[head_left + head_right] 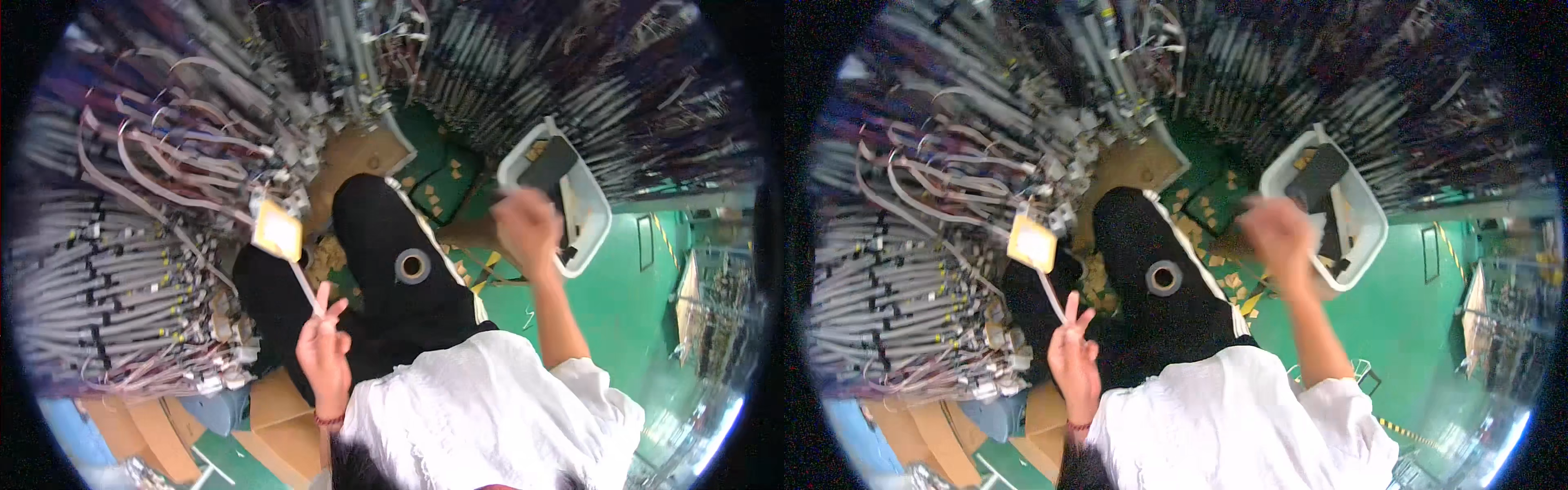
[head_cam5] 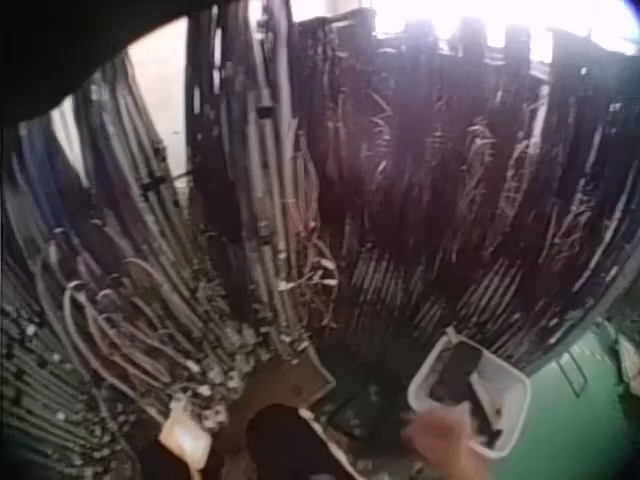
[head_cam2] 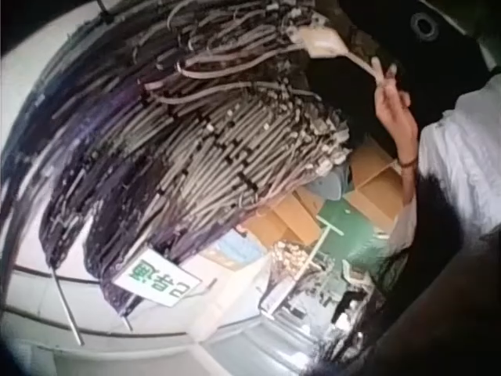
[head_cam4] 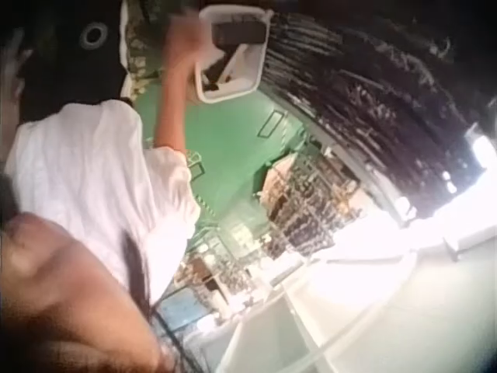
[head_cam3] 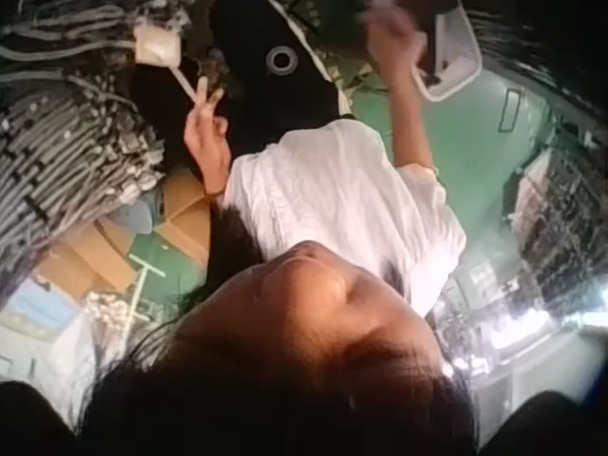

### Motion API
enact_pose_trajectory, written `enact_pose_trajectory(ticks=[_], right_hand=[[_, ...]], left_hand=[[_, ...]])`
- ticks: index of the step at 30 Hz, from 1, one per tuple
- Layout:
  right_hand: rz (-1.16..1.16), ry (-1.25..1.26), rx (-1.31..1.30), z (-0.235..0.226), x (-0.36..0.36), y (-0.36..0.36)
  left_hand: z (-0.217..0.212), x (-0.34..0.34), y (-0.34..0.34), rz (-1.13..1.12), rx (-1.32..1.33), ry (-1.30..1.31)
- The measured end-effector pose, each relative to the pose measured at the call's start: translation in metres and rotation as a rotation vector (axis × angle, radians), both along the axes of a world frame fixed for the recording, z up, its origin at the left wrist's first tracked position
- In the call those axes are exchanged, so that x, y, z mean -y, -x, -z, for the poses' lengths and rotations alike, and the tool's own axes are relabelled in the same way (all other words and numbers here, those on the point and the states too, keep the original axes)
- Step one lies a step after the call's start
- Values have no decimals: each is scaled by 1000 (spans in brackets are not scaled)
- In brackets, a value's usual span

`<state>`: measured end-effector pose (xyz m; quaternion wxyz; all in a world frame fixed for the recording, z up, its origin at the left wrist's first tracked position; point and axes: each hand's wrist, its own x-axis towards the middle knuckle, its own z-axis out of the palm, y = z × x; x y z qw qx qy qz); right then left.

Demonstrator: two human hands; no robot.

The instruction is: Assembling components onto a wiring harness and securing them with tape.

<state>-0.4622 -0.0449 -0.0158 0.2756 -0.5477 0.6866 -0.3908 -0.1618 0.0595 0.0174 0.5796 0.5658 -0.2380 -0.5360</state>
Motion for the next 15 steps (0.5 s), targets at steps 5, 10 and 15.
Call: enact_pose_trajectory(ticks=[5,10,15], right_hand=[[-599,-89,680,-23,-38,-167],[-781,-381,1065,-33,-38,-193],[-794,-532,1049,-29,-33,-196]], left_hand=[[-1,1,-4,28,-24,-29],[6,-15,-32,-29,-198,167],[14,-19,-45,58,-219,220]])
